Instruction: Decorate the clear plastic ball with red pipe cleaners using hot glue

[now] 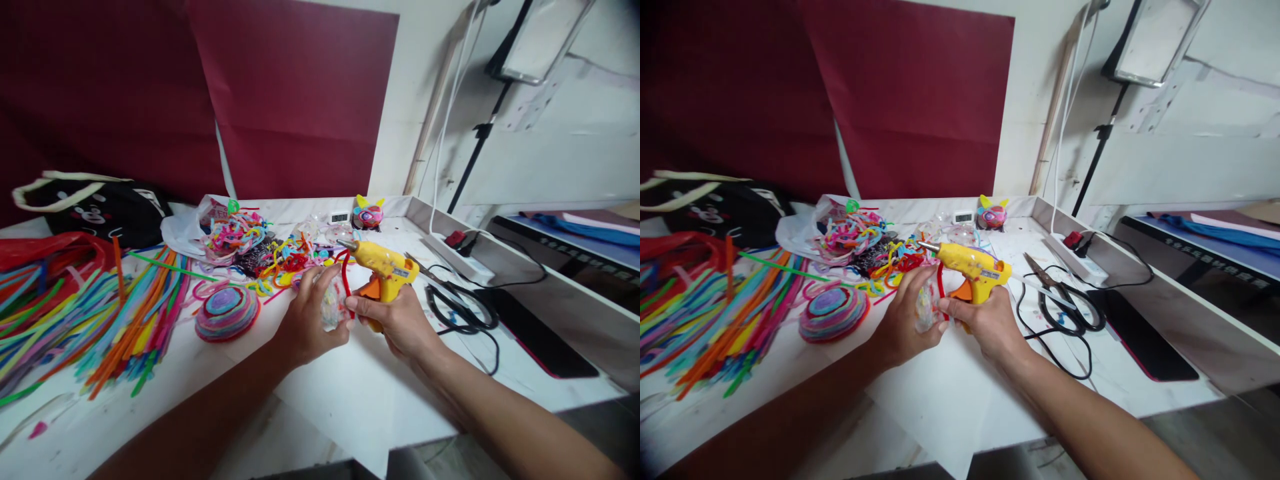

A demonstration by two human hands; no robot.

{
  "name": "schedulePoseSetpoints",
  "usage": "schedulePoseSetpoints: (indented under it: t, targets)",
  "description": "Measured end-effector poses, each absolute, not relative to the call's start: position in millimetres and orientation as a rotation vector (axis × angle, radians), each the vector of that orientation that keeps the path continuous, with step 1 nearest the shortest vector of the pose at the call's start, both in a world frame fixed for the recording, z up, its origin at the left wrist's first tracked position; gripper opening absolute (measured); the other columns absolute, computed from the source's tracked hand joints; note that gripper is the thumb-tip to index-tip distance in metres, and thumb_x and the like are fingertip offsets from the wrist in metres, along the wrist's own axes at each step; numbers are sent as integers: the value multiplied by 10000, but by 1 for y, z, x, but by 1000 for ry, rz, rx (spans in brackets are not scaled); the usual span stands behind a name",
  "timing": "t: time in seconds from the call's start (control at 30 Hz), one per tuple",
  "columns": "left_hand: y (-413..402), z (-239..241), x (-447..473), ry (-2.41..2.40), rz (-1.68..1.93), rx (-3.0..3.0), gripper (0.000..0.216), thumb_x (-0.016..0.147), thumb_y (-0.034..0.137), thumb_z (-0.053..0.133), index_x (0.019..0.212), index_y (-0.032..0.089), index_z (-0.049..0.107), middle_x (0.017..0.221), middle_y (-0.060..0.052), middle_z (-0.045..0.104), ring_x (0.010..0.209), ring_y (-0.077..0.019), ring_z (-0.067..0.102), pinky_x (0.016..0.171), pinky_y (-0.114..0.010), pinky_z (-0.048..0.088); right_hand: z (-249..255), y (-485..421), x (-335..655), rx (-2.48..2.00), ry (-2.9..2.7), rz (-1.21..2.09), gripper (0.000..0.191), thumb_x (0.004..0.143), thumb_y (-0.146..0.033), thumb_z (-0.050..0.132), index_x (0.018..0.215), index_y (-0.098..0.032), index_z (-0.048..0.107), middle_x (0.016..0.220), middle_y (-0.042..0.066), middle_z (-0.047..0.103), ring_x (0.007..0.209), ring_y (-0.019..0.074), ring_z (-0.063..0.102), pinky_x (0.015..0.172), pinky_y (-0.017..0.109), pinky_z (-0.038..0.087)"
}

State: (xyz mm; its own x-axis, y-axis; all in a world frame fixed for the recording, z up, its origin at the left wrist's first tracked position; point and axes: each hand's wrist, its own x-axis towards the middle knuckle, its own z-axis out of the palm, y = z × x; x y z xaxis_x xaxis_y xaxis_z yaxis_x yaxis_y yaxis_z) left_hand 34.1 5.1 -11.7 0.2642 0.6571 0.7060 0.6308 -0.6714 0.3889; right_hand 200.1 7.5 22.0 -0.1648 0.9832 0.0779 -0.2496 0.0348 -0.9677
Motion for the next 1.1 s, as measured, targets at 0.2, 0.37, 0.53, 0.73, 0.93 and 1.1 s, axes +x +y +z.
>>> schedulePoseSetpoints:
  t: [0.2, 0.37, 0.53, 0.73, 0.93, 1.1]
  targets:
    - [5, -11, 34, 1298, 1394, 2490, 824, 680, 222, 646, 1414, 216, 272, 1356, -157, 386, 1275, -301, 448, 1012, -438, 447, 23, 9, 198, -904, -1164, 1395, 328, 502, -279, 880, 620, -148, 604, 509, -29, 575, 434, 87, 455, 411, 224, 313]
    - [4, -12, 34, 1346, 1353, 2489, 858, 669, 232, 654, 1425, 247, 250, 1368, -147, 415, 1286, -310, 451, 1015, -450, 446, 19, 10, 200, -920, -1188, 1381, 326, 519, -299, 873, 602, -158, 591, 491, -31, 569, 423, 91, 453, 404, 225, 305]
    - [5, -11, 34, 1327, 1345, 2531, 847, 690, 242, 648, 1437, 260, 251, 1370, -144, 417, 1289, -315, 450, 1009, -456, 448, 18, 11, 200, -936, -1196, 1371, 322, 515, -300, 871, 596, -154, 596, 482, -32, 564, 418, 86, 444, 402, 222, 314]
    - [5, -13, 33, 1279, 1337, 2550, 764, 748, 277, 631, 1429, 281, 286, 1424, -161, 330, 1320, -328, 417, 1010, -483, 440, 20, 10, 200, -936, -1185, 1368, 307, 523, -287, 859, 606, -162, 592, 479, -39, 562, 413, 84, 445, 391, 217, 310]
    - [5, -16, 31, 1293, 1316, 2589, 711, 769, 277, 634, 1410, 278, 327, 1448, -162, 288, 1321, -328, 414, 1006, -482, 437, 18, 11, 200, -923, -1196, 1367, 283, 551, -268, 848, 623, -162, 595, 481, -43, 562, 411, 83, 449, 389, 212, 306]
    - [5, -16, 30, 1281, 1291, 2594, 648, 785, 267, 626, 1380, 277, 369, 1474, -155, 269, 1312, -327, 421, 1019, -489, 421, 18, 12, 199, -931, -1182, 1372, 298, 534, -289, 860, 617, -156, 607, 483, -34, 570, 411, 90, 456, 394, 222, 310]
